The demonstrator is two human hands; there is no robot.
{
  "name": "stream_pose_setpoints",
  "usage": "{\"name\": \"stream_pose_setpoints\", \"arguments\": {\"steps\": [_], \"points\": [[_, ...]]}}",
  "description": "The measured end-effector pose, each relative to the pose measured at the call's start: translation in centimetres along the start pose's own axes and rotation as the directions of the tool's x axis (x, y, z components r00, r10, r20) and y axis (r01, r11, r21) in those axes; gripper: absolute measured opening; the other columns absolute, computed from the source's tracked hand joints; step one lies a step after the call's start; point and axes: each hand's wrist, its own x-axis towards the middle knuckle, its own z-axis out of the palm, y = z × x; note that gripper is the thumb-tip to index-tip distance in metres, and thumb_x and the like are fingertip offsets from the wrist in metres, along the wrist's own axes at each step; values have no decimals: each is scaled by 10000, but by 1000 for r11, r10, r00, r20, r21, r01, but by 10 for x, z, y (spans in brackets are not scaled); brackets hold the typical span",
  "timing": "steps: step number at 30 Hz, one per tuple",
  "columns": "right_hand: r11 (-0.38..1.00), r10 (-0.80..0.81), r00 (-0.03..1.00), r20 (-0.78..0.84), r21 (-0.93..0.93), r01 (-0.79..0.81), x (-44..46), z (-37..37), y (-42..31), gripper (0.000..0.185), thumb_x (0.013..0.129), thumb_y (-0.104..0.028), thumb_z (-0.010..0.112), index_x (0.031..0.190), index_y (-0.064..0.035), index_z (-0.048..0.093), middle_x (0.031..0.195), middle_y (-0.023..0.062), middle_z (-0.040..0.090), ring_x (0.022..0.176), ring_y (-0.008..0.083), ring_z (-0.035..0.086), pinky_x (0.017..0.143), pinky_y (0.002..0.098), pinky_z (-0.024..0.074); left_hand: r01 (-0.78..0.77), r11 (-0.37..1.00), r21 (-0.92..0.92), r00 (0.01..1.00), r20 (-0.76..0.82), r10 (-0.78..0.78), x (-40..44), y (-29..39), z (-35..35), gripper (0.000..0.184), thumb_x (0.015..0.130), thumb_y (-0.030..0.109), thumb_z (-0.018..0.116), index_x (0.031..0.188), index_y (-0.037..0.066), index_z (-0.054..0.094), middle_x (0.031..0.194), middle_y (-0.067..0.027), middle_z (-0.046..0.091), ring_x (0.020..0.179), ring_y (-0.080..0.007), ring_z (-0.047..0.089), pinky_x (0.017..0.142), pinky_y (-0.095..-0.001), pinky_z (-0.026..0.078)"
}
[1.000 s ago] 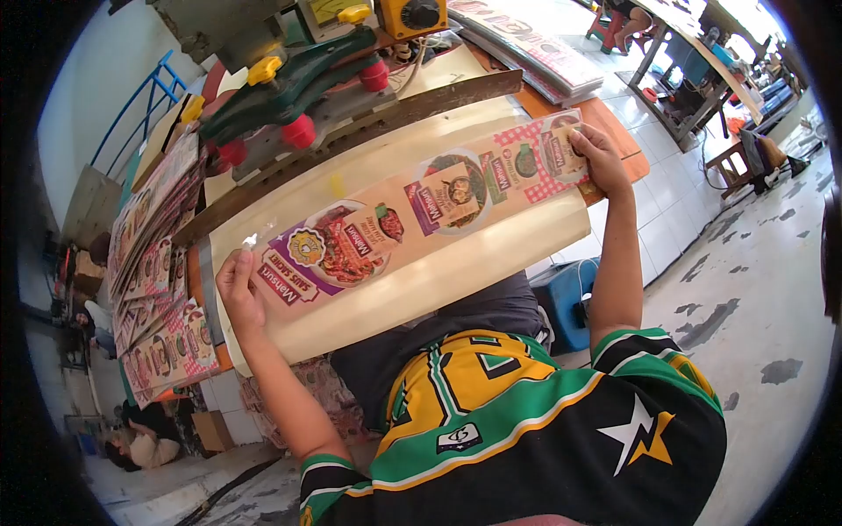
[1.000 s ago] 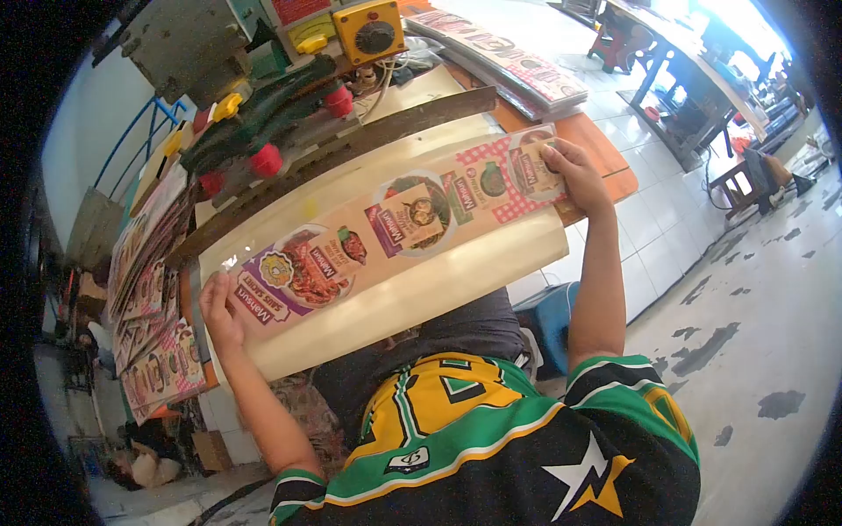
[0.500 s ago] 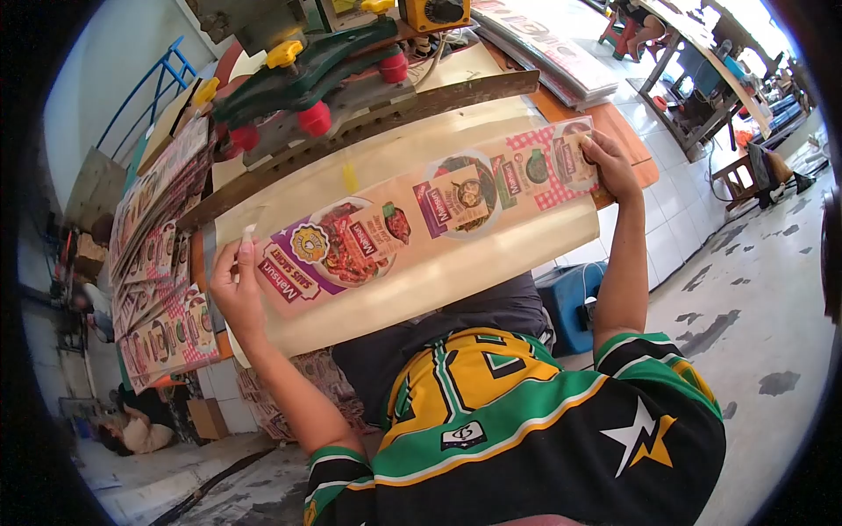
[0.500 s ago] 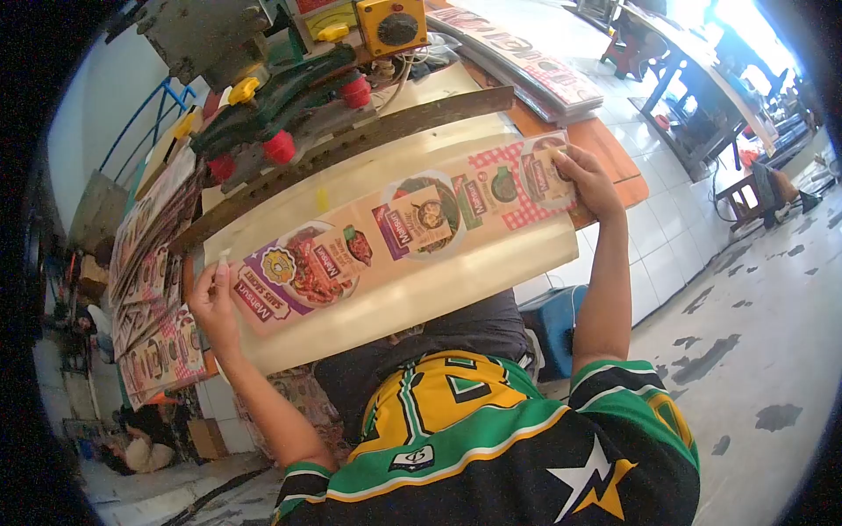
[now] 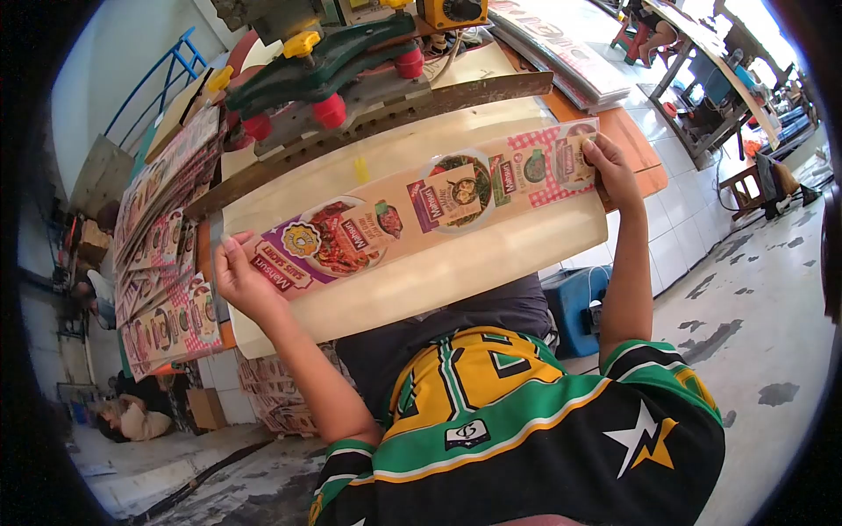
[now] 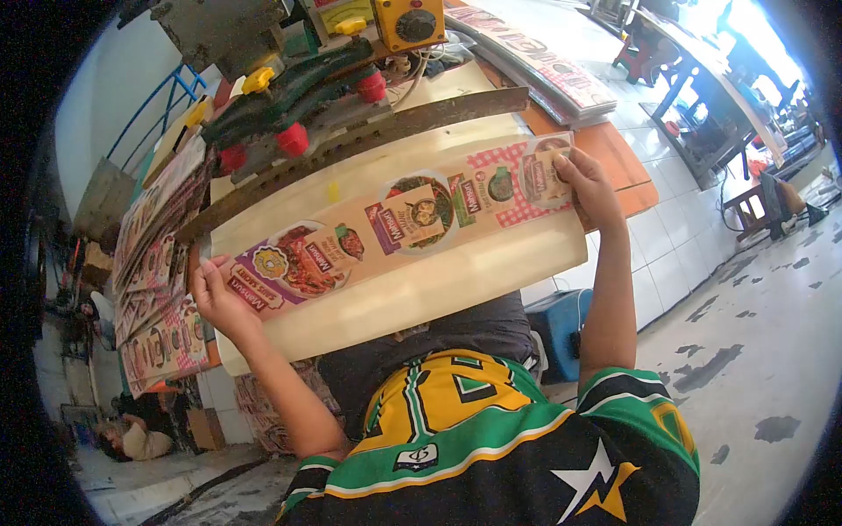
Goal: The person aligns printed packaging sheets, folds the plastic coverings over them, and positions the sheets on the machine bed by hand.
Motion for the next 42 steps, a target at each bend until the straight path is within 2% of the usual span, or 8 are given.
{"name": "stream_pose_setpoints", "arguments": {"steps": [4, 14, 16, 19, 24, 29, 33, 42], "points": [[998, -59, 998, -23, -37, 59, -2, 19, 5, 349, 1070, -285, 567, 1256, 7, 611, 1077, 24, 681, 938, 58, 638, 817, 239, 545, 127, 967, -221, 992, 39, -122, 10, -3, -18, 278, 1069, 268, 556, 982, 20, 649, 1080, -96, 667, 1046, -166, 591, 984, -340, 463], [994, -110, 993, -37, 7, 110, -4, 17, 7, 351, 1083, -284, 539, 1286, -2, 587, 1104, 28, 680, 954, 66, 642, 835, 251, 549, 208, 853, -478, 971, -6, -241, 17, -17, -39, 222, 1065, 209, 539, 1020, 13, 633, 1090, -132, 677, 1015, -203, 629, 929, -359, 509], [993, -118, 991, -60, 21, 120, -6, 13, 5, 355, 1084, -285, 537, 1295, -3, 582, 1112, 31, 679, 955, 67, 643, 837, 254, 549, 281, 634, -720, 828, -151, -540, 30, -26, -59, 191, 1054, 205, 554, 975, 43, 619, 1078, -111, 687, 1030, -209, 640, 936, -365, 503], [992, -118, 987, -108, 31, 122, -5, 10, -2, 364, 1085, -290, 533, 1296, 3, 584, 1127, 36, 674, 953, 70, 643, 834, 255, 549, 144, 585, -798, 796, -257, -548, 51, -15, -82, 170, 1045, 196, 569, 960, 55, 611, 1076, -82, 694, 1032, -210, 645, 945, -361, 498], [990, -138, 985, -107, -2, 138, -5, 14, 5, 363, 1089, -275, 524, 1291, 21, 588, 1119, 42, 676, 953, 68, 643, 819, 243, 542, 144, 459, -876, 958, 6, -288, 37, -19, -112, 170, 1041, 201, 592, 1007, 39, 630, 866, -26, 598, 824, -167, 562, 809, -335, 464], [989, -136, 988, -74, 44, 139, -6, 5, 8, 369, 1087, -262, 526, 1315, 22, 580, 1122, 46, 676, 967, 71, 643, 830, 243, 541, -83, 929, -362, 918, -389, -70, 6, 3, -140, 364, 1056, 244, 595, 1279, -43, 617, 815, 8, 505, 743, -109, 445, 708, -267, 386], [992, -127, 987, -102, 8, 129, -6, 7, 8, 370, 1088, -257, 522, 1327, 22, 574, 1132, 49, 672, 979, 76, 646, 837, 250, 546, -101, 994, -44, 827, -559, 59, -18, -8, -194, 411, 1071, 248, 565, 1379, -24, 583, 799, 8, 480, 730, -105, 423, 683, -255, 374], [993, -110, 986, -121, 35, 115, -4, 1, 13, 383, 1084, -271, 534, 1332, 19, 574, 1162, 59, 674, 993, 87, 656, 839, 255, 557, 449, 888, 95, 581, -786, -210, -148, -214, -362, 179, 1021, 159, 542, 1015, -10, 602, 784, -74, 564, 634, -184, 522, 521, -320, 404]]}}
